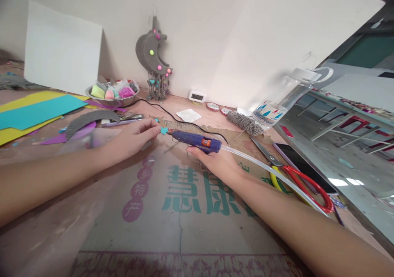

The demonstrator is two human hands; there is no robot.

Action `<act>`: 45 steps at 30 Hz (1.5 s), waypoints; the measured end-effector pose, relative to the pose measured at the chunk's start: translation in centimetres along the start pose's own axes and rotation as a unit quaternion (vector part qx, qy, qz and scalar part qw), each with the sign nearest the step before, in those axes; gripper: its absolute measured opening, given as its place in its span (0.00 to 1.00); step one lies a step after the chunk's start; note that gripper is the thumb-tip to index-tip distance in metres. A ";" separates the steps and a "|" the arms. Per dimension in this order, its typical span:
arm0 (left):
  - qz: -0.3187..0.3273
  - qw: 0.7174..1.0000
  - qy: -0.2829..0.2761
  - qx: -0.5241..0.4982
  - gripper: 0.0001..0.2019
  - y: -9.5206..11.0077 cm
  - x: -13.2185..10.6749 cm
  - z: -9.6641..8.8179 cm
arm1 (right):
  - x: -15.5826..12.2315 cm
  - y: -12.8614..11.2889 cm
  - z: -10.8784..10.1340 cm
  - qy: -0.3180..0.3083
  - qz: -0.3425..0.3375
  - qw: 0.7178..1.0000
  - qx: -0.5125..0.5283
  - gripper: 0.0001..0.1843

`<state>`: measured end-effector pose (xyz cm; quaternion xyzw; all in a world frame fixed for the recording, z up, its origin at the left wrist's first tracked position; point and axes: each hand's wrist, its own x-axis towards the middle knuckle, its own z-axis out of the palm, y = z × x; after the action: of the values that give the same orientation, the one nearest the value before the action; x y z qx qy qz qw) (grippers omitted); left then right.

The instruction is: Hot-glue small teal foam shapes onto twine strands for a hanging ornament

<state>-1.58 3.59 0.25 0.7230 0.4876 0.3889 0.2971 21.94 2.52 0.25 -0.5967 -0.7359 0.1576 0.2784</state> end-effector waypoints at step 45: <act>-0.026 0.998 -0.019 -0.047 0.11 0.6 -0.1 0.0 | 14.3 4.7 -0.4 -0.004 0.033 0.998 -0.047 0.23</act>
<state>-1.32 3.30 0.67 0.7022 0.4819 0.3899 0.3501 24.00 17.44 1.13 -0.6321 -0.7238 0.1345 0.2418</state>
